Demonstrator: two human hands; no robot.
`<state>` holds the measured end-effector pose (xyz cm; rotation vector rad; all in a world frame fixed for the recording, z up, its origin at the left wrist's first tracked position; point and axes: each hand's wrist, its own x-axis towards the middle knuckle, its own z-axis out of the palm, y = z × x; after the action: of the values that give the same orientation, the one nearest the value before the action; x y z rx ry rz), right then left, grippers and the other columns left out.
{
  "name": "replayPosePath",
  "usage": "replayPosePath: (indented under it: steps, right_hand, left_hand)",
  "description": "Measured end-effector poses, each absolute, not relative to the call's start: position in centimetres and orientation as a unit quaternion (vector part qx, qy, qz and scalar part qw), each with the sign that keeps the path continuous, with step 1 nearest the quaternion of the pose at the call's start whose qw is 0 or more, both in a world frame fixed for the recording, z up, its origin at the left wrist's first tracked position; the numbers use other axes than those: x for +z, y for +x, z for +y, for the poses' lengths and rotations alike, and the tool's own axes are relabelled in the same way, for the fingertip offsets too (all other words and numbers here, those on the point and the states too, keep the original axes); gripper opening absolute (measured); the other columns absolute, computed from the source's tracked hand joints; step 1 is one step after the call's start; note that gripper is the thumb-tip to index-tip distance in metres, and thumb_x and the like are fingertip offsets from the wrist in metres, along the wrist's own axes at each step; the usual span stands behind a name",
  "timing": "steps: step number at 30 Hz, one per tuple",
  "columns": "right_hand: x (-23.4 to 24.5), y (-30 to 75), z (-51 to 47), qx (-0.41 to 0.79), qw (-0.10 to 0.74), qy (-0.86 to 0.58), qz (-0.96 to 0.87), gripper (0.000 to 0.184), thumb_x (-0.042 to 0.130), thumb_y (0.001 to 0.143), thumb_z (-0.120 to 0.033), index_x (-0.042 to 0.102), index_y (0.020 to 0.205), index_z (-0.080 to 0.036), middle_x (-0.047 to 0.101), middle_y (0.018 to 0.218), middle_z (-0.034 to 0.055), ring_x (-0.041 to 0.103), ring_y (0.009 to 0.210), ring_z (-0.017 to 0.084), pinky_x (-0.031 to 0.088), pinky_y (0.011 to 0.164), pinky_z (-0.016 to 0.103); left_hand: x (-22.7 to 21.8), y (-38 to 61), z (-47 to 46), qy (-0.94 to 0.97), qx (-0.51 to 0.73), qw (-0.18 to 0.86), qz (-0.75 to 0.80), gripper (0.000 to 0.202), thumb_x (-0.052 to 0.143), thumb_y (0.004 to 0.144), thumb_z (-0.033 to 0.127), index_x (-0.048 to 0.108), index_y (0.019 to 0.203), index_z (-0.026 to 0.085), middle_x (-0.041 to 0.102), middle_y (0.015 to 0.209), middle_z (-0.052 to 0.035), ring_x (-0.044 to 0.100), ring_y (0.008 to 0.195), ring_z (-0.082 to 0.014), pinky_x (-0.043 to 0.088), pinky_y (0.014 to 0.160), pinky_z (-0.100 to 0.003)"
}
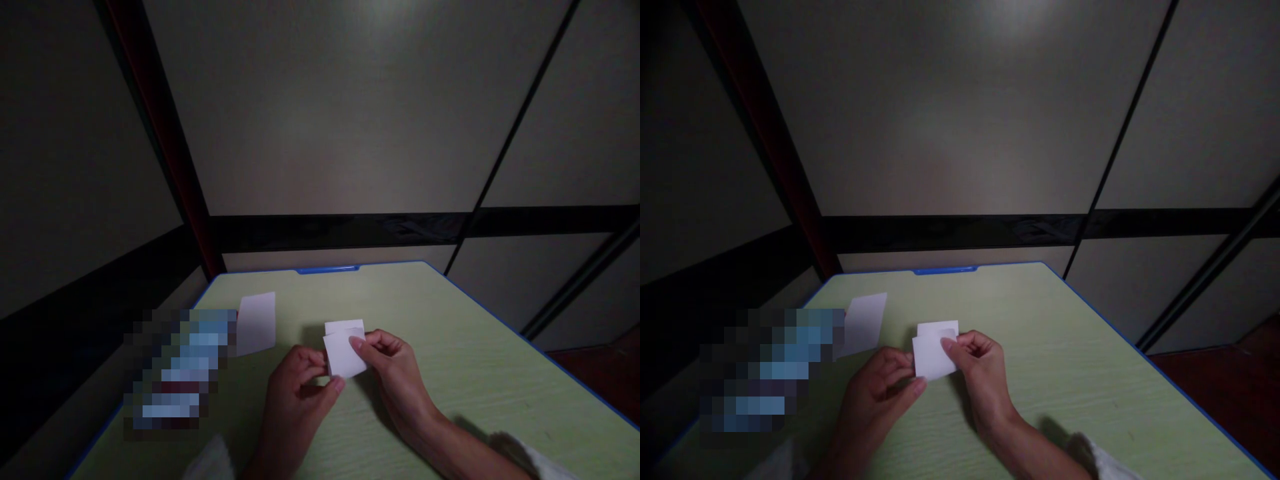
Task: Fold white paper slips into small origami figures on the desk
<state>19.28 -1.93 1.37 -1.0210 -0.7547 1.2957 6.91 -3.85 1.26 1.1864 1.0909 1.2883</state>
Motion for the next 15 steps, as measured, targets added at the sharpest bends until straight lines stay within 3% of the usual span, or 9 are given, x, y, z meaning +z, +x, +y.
replayPosePath:
  steps: [7, 11, 15]
  right_hand:
    - [1.28, 19.12, -2.18, 0.567, 0.612, -0.432, -0.343, 0.019, 0.068, 0.052, -0.026, 0.054, 0.050, -0.012, 0.055, 0.048, -0.0018, 0.043, 0.046, 0.006, 0.030, 0.046, 0.020]
    - [1.42, 19.03, -2.30, 0.570, 0.618, -0.411, -0.353, 0.017, 0.067, 0.054, -0.024, 0.054, 0.050, -0.013, 0.055, 0.050, -0.0023, 0.043, 0.046, 0.006, 0.031, 0.046, 0.019]
    - [1.60, 19.08, -2.22, 0.565, 0.630, -0.396, -0.356, 0.016, 0.066, 0.055, -0.021, 0.055, 0.049, -0.013, 0.058, 0.056, -0.0017, 0.046, 0.050, 0.006, 0.033, 0.049, 0.018]
  left_hand:
    - [1.17, 7.07, -3.90, 0.546, 0.459, 0.492, 0.499, 0.012, 0.060, 0.055, 0.016, 0.064, 0.067, 0.015, 0.066, 0.068, -0.0041, 0.059, 0.064, -0.0179, 0.045, 0.054, -0.022]
    - [1.15, 6.96, -3.90, 0.565, 0.461, 0.427, 0.534, 0.008, 0.061, 0.055, 0.021, 0.064, 0.052, 0.014, 0.063, 0.054, -0.0013, 0.055, 0.052, -0.0145, 0.040, 0.045, -0.019]
    - [1.24, 7.10, -3.99, 0.559, 0.447, 0.433, 0.548, 0.014, 0.057, 0.059, 0.023, 0.060, 0.048, 0.014, 0.059, 0.046, 0.0003, 0.051, 0.045, -0.0113, 0.039, 0.043, -0.019]
